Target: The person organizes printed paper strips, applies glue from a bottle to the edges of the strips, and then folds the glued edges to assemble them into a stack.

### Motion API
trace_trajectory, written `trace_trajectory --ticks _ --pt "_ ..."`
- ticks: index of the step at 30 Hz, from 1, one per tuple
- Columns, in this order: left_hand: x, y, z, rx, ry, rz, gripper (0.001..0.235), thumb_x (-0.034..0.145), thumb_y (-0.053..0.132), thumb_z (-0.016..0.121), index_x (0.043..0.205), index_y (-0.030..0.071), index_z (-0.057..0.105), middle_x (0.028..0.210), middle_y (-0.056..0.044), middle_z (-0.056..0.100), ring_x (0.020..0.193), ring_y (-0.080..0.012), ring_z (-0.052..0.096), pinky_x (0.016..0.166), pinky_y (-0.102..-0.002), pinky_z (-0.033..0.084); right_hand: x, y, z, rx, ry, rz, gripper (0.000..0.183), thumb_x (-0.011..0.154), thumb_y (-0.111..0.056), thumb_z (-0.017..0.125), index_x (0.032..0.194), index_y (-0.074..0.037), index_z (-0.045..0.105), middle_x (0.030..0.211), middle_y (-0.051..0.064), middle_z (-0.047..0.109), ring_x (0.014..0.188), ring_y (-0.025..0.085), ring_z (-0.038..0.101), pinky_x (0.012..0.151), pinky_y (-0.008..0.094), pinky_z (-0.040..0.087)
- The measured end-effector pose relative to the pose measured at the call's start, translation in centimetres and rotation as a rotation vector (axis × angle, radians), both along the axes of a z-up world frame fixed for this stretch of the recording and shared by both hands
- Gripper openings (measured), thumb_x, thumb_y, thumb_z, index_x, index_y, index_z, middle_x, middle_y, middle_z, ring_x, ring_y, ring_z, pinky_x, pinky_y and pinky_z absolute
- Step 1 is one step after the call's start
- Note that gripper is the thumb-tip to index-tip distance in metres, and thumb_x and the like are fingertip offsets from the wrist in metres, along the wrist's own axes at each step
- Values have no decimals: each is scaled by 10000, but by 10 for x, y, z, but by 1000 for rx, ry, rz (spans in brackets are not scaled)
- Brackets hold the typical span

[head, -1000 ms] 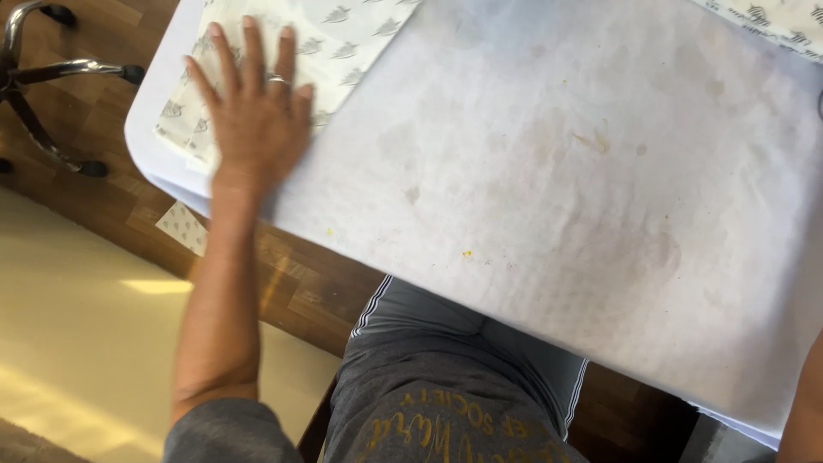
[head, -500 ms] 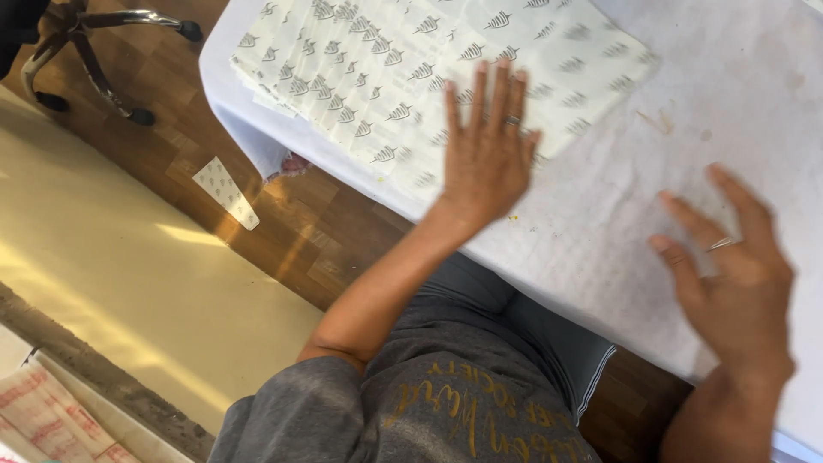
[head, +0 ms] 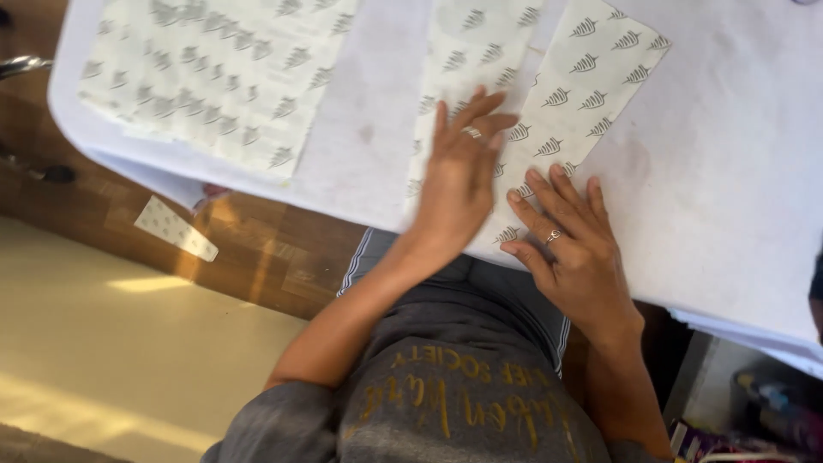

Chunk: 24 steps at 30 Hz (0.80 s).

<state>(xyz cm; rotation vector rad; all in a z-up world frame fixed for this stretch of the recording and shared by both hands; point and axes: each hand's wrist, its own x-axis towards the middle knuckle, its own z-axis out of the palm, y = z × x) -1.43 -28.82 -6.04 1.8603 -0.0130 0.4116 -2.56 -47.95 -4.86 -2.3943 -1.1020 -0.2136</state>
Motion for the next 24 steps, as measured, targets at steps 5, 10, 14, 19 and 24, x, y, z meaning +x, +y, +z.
trace_trajectory --ticks 5,10,14,19,24 --pt "-41 21 23 206 -210 -118 184 1066 8 550 1200 -83 637 1298 -180 624 1333 -370 581 1206 -544 443 -7 -52 4 50 164 -56 503 1035 -141 686 1509 -146 515 1654 88 387 1609 326 261 1352 586 145" --pt "-57 -11 10 283 -297 -482 221 1013 -56 669 1226 -113 648 1371 -241 595 1374 -455 532 1222 -610 420 -26 -57 21 213 53 -104 293 1040 93 611 1325 24 630 1473 229 534 1453 467 466 1289 664 331" --pt "-56 -39 1 418 -361 -551 266 1033 -35 663 1261 -164 619 1366 -285 597 1391 -474 490 1220 -587 405 -38 -56 14 251 0 -40 305 885 11 828 1151 78 694 1214 250 686 1236 456 649 1172 627 477" --pt "-59 -55 -22 340 -409 -483 290 979 -134 728 1242 -165 610 1330 -279 603 1343 -485 541 1180 -606 485 -39 -64 2 277 -39 -66 260 896 31 812 1116 101 693 1194 249 696 1222 452 660 1157 631 485" --pt "-59 -58 -21 226 -401 -480 256 930 -150 769 1156 -162 651 1294 -282 623 1316 -461 567 1158 -598 515 -39 -67 -2 320 -48 -71 194 896 75 788 1062 99 690 1158 260 704 1192 455 675 1151 632 480"
